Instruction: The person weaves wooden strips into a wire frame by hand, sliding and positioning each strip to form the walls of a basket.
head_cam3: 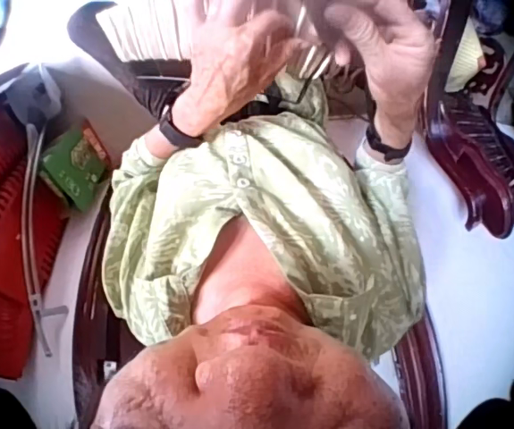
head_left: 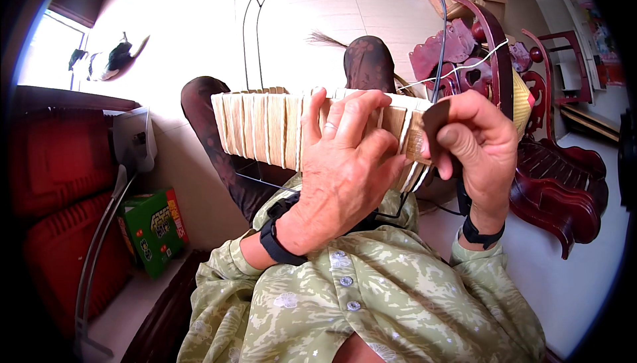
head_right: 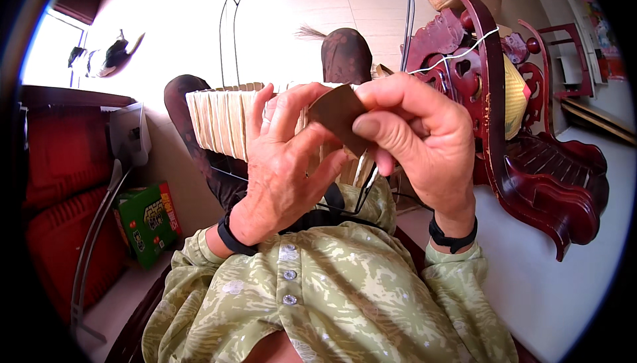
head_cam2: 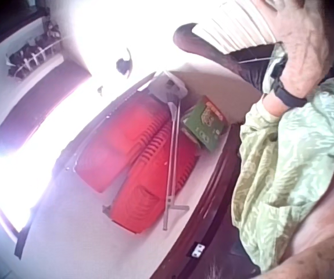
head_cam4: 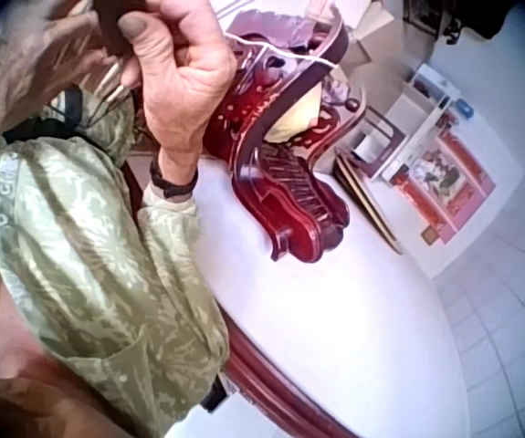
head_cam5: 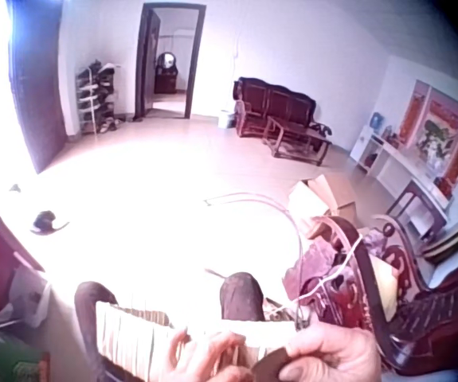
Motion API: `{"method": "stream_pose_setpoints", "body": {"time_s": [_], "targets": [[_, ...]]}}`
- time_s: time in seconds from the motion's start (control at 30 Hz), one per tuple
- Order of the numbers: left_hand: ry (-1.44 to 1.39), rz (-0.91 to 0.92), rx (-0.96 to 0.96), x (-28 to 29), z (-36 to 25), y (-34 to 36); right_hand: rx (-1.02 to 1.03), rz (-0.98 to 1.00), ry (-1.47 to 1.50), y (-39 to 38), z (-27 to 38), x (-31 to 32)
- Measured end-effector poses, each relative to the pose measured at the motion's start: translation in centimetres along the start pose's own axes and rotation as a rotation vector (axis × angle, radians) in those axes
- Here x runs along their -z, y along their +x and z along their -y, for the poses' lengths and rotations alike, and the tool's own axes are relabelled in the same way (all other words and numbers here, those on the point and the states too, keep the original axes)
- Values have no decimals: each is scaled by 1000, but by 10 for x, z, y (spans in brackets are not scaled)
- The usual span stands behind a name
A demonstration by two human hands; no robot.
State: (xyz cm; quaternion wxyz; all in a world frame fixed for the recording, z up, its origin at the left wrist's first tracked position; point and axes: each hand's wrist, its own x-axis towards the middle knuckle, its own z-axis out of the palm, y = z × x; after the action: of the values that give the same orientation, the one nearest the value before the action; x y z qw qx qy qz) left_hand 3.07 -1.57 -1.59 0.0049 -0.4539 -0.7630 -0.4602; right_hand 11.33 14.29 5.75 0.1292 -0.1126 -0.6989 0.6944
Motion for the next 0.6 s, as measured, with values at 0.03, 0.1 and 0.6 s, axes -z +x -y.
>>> {"method": "stream_pose_setpoints", "body": {"time_s": [0.03,0.1,0.6], "targets": [[-33,-29,14,-4,2,0,-30,2,-52,-2,1,1],[-109,-7,33,-2,7,2,-86,-4,-157,-8,8,5],[-386,14,97,3,22,1,146,128,-1133,-9,21,-15]]}}
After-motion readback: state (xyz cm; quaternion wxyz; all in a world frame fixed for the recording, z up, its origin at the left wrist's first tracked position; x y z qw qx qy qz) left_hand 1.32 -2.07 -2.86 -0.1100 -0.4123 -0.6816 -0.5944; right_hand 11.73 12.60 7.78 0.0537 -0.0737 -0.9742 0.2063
